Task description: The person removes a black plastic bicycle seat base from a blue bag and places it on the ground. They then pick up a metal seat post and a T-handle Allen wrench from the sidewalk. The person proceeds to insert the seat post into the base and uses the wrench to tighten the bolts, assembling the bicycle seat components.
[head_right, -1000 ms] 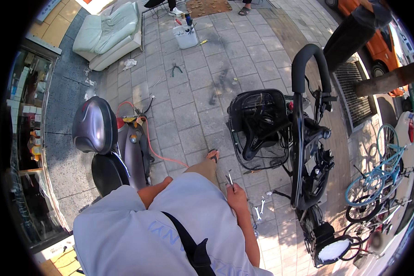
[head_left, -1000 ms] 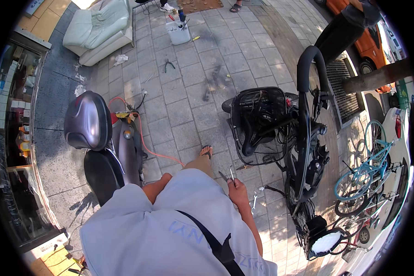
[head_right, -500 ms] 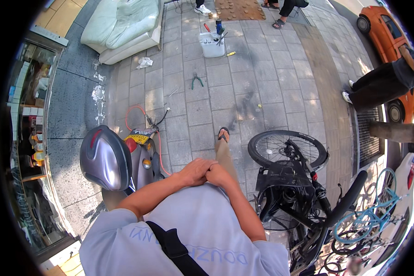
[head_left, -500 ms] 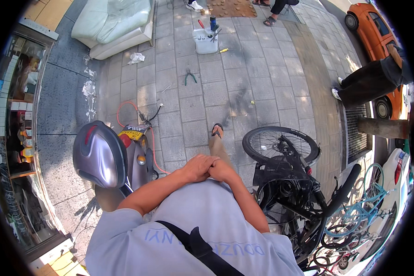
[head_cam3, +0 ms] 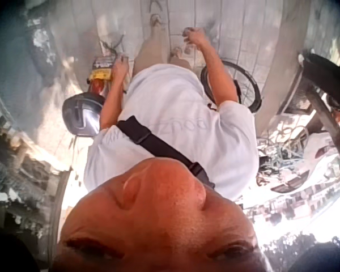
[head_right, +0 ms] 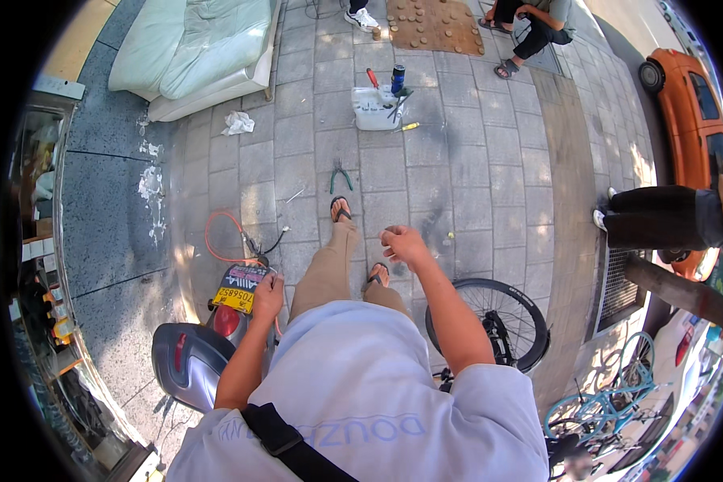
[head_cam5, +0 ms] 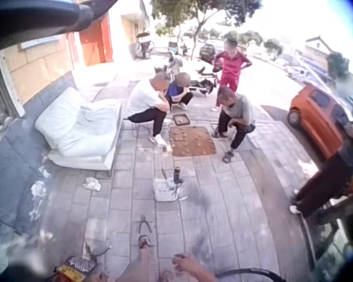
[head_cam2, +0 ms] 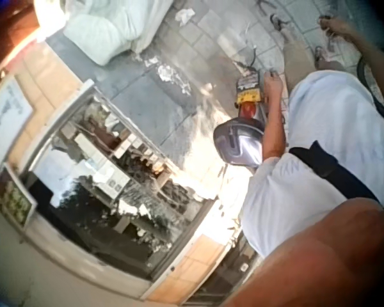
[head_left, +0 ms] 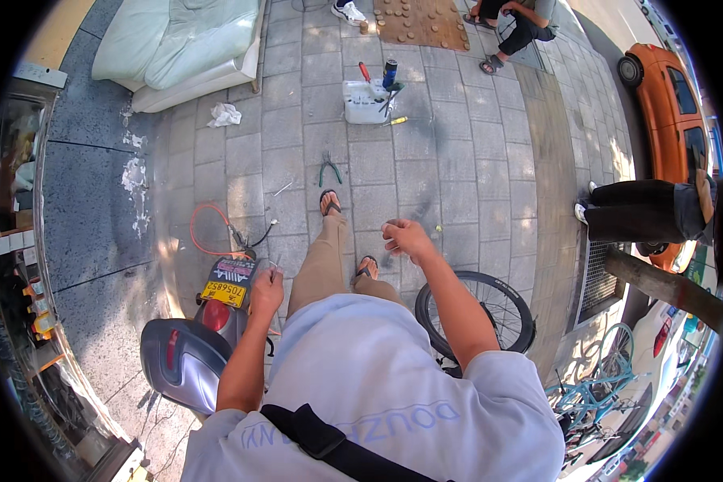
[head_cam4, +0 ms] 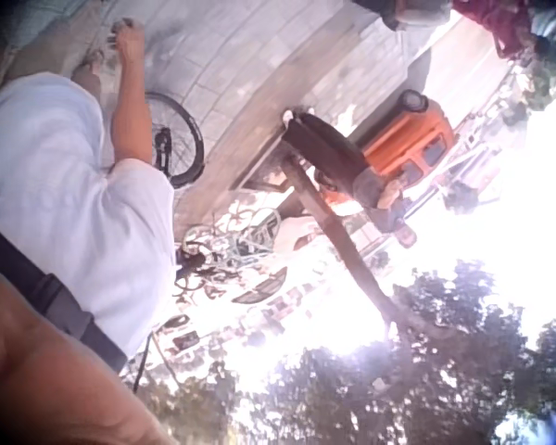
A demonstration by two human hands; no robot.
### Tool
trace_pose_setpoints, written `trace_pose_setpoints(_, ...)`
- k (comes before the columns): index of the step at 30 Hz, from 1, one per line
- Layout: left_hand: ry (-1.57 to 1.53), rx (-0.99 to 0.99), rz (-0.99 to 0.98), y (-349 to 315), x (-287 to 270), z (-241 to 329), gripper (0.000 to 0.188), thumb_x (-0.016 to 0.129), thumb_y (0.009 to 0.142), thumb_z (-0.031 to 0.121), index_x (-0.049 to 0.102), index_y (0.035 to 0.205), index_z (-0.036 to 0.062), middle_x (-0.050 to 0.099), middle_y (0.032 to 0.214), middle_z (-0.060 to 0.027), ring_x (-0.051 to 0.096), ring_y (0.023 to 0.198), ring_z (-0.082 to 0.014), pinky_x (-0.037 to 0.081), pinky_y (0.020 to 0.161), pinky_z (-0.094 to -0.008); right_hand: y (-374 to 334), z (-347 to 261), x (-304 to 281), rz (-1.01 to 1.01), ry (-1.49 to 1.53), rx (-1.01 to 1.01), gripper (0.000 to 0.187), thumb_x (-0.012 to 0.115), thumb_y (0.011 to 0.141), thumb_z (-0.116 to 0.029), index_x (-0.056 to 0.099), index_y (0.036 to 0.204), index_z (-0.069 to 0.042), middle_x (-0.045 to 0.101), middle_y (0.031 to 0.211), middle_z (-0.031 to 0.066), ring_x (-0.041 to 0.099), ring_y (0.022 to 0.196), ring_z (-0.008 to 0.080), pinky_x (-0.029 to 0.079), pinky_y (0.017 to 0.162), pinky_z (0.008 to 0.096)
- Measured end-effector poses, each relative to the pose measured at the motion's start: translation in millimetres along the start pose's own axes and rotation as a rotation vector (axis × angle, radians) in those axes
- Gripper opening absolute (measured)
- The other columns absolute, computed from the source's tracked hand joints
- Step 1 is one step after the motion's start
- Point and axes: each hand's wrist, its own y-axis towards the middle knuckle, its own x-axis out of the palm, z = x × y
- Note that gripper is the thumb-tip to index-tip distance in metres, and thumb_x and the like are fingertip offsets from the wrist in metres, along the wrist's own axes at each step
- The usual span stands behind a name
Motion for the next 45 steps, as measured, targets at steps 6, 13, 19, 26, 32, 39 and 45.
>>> trace_pose_setpoints(6,-0.125,-0.198,0.014,102,25,-45,0.042,0.061,0.103,0.036,0.071,0.105,-0.0044,0.071,0.089,-0.0282,0.072,0.088,-0.0398,0.054,0.08,-0.0444,193,-97,-31,0.318,0.044,0.002,0.042,0.07,0.095,-0.028,0.068,0.124,0.002,0.074,0.099,0.0106,0.071,0.075,0.0191,0.057,0.063,0.0348)
trace_pose_setpoints(13,-0.042,-0.239,-0.112,178,-9,67,0.041,0.063,0.102,0.037,0.07,0.115,-0.0006,0.074,0.091,-0.0235,0.074,0.086,-0.0355,0.054,0.08,-0.0427,381,-135,-62,0.588,-0.088,-0.019,0.055,0.073,0.089,-0.03,0.065,0.13,0.005,0.075,0.101,0.0166,0.074,0.089,0.0288,0.059,0.076,0.0413)
trace_pose_setpoints(19,0.195,-0.213,-0.082,192,20,118,0.031,0.064,0.1,0.032,0.072,0.115,0.006,0.076,0.091,-0.0185,0.075,0.084,-0.036,0.057,0.075,-0.0425,522,-151,-91,0.775,-0.233,-0.15,0.061,0.075,0.087,-0.034,0.062,0.133,0.005,0.075,0.105,0.0219,0.07,0.109,0.0401,0.053,0.097,0.0455)
trace_pose_setpoints(26,0.212,-0.313,-0.132,198,52,155,0.029,0.069,0.097,0.03,0.072,0.112,0.0049,0.076,0.091,-0.018,0.076,0.084,-0.0342,0.058,0.074,-0.042,636,-143,-126,0.575,0.037,-0.387,0.057,0.08,0.086,-0.021,0.06,0.133,0.004,0.074,0.107,0.0147,0.072,0.099,0.0261,0.054,0.087,0.0349)
trace_pose_setpoints(32,0.277,-0.373,-0.187,193,64,168,0.032,0.067,0.097,0.033,0.072,0.112,0.0056,0.076,0.092,-0.0182,0.075,0.086,-0.0368,0.058,0.075,-0.0442,631,-158,-111,0.72,-0.02,-0.459,0.038,0.078,0.088,-0.02,0.062,0.115,0.002,0.073,0.102,0.0139,0.071,0.095,0.0228,0.054,0.084,0.0359)
trace_pose_setpoints(39,0.316,-0.263,-0.207,206,55,187,0.033,0.065,0.098,0.035,0.073,0.113,0.007,0.076,0.091,-0.0191,0.074,0.085,-0.0404,0.057,0.074,-0.0485,598,-170,-93,0.955,0.469,-0.441,0.03,0.072,0.094,-0.022,0.059,0.106,0.002,0.063,0.086,0.0091,0.06,0.077,0.0179,0.051,0.072,0.0352)
trace_pose_setpoints(45,0.393,-0.154,-0.184,224,41,185,0.034,0.063,0.098,0.038,0.072,0.116,0.0102,0.076,0.088,-0.0191,0.073,0.083,-0.0422,0.057,0.074,-0.0521,447,-247,-110,0.786,0.875,-0.034,0.028,0.069,0.098,-0.031,0.055,0.093,-0.007,0.052,0.066,0.0018,0.048,0.05,0.0129,0.04,0.047,0.0343)
